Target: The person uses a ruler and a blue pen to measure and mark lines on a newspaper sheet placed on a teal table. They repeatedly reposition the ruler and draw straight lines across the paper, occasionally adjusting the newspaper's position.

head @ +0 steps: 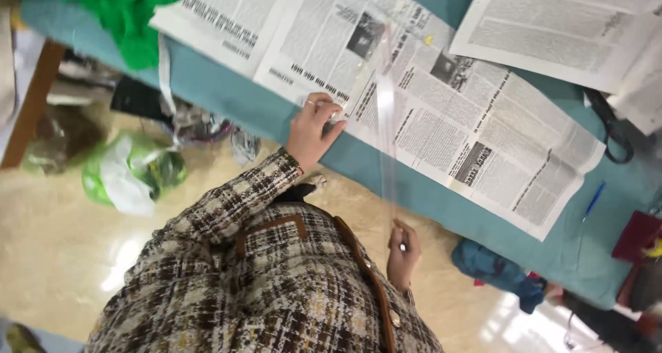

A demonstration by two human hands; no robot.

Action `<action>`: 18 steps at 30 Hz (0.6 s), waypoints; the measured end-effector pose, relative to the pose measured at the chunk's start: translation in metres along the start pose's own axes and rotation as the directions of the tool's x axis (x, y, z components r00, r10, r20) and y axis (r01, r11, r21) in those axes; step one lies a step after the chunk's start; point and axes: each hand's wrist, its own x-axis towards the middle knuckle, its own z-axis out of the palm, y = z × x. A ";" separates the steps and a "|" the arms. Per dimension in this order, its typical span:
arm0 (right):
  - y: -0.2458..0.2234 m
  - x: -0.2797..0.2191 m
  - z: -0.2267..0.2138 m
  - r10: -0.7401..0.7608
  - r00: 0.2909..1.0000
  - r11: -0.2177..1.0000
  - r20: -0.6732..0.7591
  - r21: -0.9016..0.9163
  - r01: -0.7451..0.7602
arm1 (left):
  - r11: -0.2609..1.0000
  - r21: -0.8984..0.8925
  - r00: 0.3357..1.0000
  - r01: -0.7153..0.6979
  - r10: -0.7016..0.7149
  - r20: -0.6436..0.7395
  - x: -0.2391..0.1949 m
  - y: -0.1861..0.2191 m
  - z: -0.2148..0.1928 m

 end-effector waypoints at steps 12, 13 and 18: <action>-0.053 0.048 0.044 -0.162 0.986 0.974 0.030 0.163 0.155 | 0.980 0.049 0.959 0.195 -0.180 -0.220 -0.072 -0.015 -0.065; -0.052 0.047 0.051 -0.164 0.986 0.969 0.026 0.192 0.156 | 0.983 0.090 0.960 0.162 -0.136 -0.246 -0.069 -0.024 -0.070; -0.088 0.021 0.071 -0.183 0.983 0.971 0.019 0.159 0.178 | 0.961 0.272 0.982 0.042 0.011 -0.189 -0.049 -0.051 -0.098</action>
